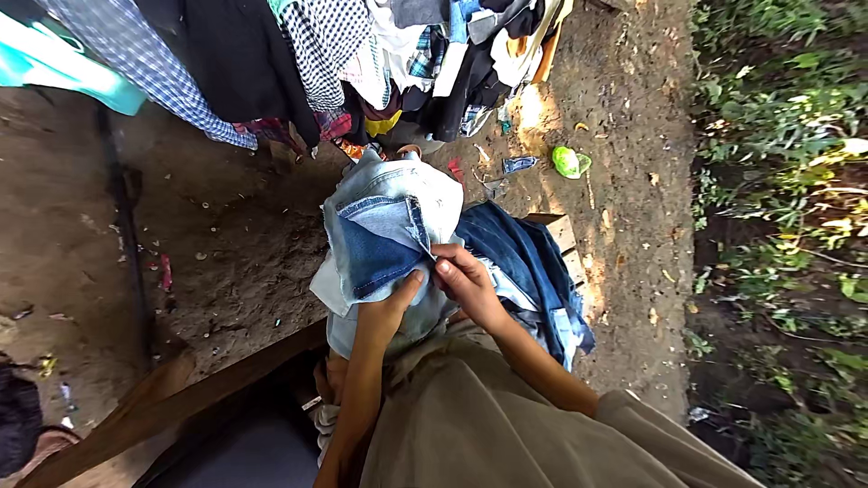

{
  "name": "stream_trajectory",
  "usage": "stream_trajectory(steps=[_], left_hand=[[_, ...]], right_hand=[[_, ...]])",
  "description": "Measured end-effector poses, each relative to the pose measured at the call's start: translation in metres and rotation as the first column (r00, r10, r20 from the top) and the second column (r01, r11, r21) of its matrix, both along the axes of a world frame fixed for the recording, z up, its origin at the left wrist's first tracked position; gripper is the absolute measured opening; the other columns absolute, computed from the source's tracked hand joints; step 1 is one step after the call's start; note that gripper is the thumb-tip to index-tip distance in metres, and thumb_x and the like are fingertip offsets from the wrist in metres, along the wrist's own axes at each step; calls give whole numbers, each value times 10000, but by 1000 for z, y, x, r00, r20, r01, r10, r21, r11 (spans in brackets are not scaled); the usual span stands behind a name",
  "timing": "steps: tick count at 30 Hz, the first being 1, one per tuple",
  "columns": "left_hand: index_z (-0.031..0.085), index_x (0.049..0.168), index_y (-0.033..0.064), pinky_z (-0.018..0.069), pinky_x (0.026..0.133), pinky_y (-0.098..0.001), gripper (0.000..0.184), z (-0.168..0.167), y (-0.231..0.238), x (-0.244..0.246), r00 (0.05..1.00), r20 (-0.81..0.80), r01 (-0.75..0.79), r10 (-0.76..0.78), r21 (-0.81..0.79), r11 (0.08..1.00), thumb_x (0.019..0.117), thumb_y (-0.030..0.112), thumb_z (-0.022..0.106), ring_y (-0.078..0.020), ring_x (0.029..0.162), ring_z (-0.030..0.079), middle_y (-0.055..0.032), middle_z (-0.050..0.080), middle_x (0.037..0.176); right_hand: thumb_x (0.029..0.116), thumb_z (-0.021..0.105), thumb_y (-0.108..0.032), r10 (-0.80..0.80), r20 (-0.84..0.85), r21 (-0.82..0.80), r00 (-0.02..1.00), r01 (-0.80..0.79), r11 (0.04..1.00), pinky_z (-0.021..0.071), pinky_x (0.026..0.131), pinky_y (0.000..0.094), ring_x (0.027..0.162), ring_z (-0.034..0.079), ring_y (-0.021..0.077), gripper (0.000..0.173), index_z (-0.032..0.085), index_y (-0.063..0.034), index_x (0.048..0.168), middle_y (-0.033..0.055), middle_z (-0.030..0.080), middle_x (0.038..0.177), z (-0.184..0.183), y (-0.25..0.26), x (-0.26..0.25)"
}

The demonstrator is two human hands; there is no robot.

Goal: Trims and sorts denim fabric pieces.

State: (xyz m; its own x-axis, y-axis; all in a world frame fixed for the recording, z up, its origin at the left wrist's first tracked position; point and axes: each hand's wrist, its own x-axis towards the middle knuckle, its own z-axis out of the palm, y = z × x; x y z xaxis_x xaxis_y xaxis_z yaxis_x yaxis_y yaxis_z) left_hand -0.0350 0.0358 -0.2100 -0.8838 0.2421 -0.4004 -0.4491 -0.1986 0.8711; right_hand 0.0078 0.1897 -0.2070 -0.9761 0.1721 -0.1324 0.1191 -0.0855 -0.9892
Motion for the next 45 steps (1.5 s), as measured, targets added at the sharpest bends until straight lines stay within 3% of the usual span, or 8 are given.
stream_trajectory(steps=[6,10,19,24,29,33,37,45], left_hand=[[682,987,71,548,612,-166,211,0,-3,1,999,40,2,-2,8,1000,815,-22,762,2,665,651,60,726,803],[681,1009,67,541,616,-165,222,1,-3,0,999,52,13,-13,2,1000,820,-1,774,1,669,644,58,726,819],[672,1085,24,582,758,-201,283,-5,-7,3,996,-27,89,-90,-60,994,830,56,790,-13,792,683,42,735,910],[660,1097,21,582,732,-204,299,-6,-7,0,998,-39,52,-53,-32,998,831,63,790,-16,788,682,43,734,913],[678,1021,51,552,615,-173,212,-5,-10,0,1000,3,31,-30,-38,999,833,34,774,-2,661,647,55,723,805],[683,1010,56,539,569,-172,192,-4,-9,-2,999,45,24,-23,-22,999,837,18,756,-13,625,639,40,725,796],[690,1016,58,539,566,-180,198,-10,-12,1,999,28,31,-29,-63,998,829,50,753,-23,631,642,37,724,802],[645,1102,14,590,657,-214,316,-15,-14,3,999,-37,-17,12,-163,987,803,51,741,-22,764,694,38,736,888]], right_hand=[[1066,470,-338,206,266,-421,942,-79,904,341,444,132,497,433,-25,193,586,-190,1105,-71,577,717,18,17,-3],[1072,449,-243,132,120,34,984,-137,990,357,540,128,606,425,-62,404,568,-25,1391,-116,534,763,17,12,11],[1038,567,-361,102,-12,669,995,-68,740,544,659,281,679,616,92,440,666,-20,1298,96,709,898,0,7,14],[1031,523,-170,122,104,29,987,-125,992,397,544,128,593,477,-60,228,643,-32,1168,-109,577,735,11,12,-12],[974,505,-648,168,239,-440,956,-47,897,354,450,137,513,436,-26,645,572,-132,1355,-116,539,713,11,42,-11],[957,567,-299,129,170,-714,977,32,699,498,516,184,607,601,59,343,651,-125,1240,-22,635,813,5,63,-9],[1075,252,-301,43,265,-527,963,107,843,416,440,158,486,481,1,379,595,-163,1160,-81,569,687,4,51,-15],[957,652,-244,65,155,75,986,-77,994,504,693,265,706,562,47,521,515,-12,1403,13,622,845,1,36,-32]])
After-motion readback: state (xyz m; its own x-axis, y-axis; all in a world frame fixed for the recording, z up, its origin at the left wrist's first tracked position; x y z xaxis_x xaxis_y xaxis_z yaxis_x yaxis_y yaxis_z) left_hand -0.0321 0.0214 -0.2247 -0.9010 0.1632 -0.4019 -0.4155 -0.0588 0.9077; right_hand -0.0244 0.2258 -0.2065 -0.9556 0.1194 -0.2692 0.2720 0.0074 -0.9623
